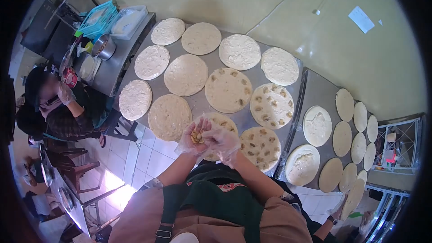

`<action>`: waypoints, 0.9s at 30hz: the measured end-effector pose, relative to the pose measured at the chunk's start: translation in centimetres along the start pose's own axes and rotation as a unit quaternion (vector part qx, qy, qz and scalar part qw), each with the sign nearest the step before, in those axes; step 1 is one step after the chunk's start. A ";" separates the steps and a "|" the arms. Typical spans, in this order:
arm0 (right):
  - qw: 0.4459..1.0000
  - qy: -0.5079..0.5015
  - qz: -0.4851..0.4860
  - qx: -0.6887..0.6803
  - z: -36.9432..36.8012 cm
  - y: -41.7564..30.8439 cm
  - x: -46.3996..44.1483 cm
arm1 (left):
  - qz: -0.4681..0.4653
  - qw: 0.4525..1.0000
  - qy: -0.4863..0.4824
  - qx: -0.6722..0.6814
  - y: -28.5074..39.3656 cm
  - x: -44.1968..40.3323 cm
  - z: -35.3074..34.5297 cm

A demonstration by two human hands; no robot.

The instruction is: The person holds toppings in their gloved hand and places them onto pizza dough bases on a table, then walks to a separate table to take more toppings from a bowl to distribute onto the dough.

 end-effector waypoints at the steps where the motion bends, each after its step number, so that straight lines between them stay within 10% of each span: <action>1: 0.995 -0.006 -0.023 -0.101 0.2 0.6 0.8 | 0.016 1.000 0.019 0.005 -0.3 0.2 0.8; 4: 0.979 0.030 -0.170 -0.104 2.3 1.5 3.2 | -0.039 0.974 0.209 -0.082 -0.6 2.4 2.3; 13: 0.915 0.150 -0.154 -0.341 7.8 7.8 4.6 | 0.039 0.993 0.073 -0.084 -1.1 7.5 0.8; 27: 0.942 0.212 -0.193 -0.174 10.6 15.1 -3.1 | 0.015 0.997 0.072 -0.003 -0.2 13.1 3.2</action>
Point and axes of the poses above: each hand's wrist, its own x-axis away from the middle knuckle, its own z-axis out of the back of the hand, y = z × x, the point moved 7 cm from there along -x, towards the middle knuckle, and after that the axes turned 9 degrees about -y, right-handed, at the moved point
